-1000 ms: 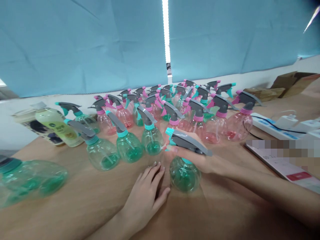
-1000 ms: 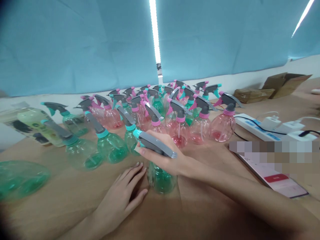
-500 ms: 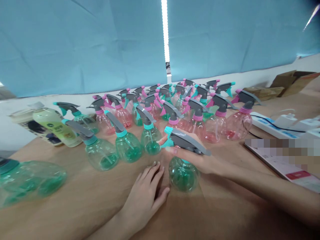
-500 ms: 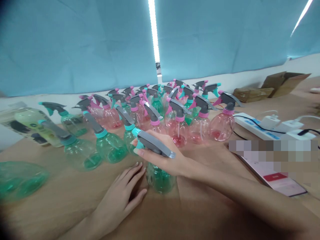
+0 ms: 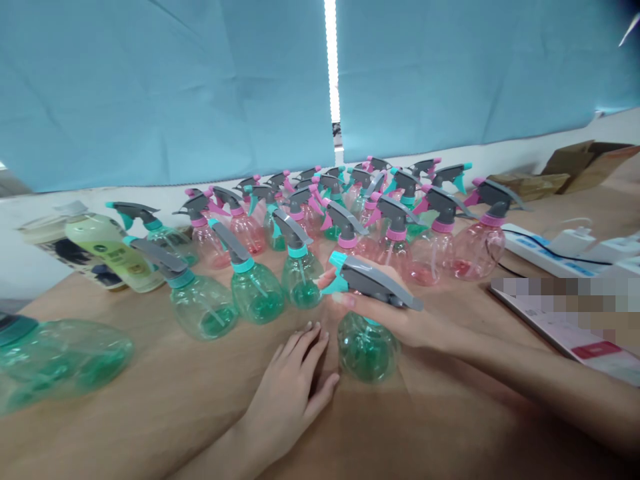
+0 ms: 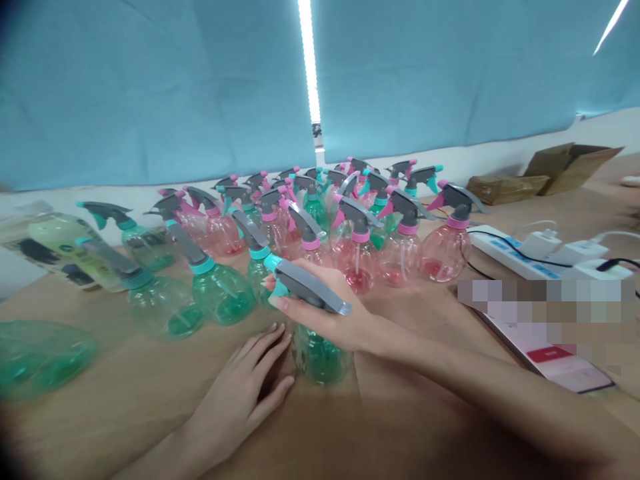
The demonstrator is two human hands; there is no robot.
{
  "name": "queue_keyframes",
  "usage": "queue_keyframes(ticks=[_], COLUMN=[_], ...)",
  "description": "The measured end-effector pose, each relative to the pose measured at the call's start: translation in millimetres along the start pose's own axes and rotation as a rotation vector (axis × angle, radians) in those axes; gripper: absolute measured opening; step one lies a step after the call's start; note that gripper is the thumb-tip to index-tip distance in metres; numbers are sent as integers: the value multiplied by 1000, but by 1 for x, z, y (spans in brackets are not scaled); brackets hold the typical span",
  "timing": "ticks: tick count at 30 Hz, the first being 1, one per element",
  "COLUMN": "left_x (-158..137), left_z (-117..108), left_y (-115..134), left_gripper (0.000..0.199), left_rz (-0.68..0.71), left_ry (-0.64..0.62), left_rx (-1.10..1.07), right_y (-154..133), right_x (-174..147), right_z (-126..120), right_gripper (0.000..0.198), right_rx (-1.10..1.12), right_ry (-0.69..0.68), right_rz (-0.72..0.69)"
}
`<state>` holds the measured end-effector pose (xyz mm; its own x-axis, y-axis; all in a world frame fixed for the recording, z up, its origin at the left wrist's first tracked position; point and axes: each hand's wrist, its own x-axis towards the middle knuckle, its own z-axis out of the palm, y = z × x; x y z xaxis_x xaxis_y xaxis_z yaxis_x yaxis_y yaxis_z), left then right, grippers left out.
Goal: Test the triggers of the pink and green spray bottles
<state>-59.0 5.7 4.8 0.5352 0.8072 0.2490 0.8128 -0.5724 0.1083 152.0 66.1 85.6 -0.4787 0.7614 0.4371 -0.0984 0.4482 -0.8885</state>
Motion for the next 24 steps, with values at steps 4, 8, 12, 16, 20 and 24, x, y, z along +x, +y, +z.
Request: queue_keyframes(ticks=[4,8,12,16,20,24], left_x=[1,2,1,1,1,1], left_z=[-1,-1,0,0,0,1], left_y=[1,2,1,0,0,1], left_gripper=[46,45,45,45,45,46], left_rz=[8,8,3,7,2,9], left_ry=[-4,8,16,13,-1,-5], left_rx=[17,15,4,3,20,25], right_y=[0,0,1,2,0,0], right_x=[0,0,0,1,3,4], right_z=[0,-1,-2,-3,-3,-2], right_gripper=[10,10,9,8,12,24], right_rx=[-3,3,-19,-54,-93,-141], right_ry=[-4,-9,-13,-24,-13,19], right_rz=[-8,-17,-30,-44,-103,-130])
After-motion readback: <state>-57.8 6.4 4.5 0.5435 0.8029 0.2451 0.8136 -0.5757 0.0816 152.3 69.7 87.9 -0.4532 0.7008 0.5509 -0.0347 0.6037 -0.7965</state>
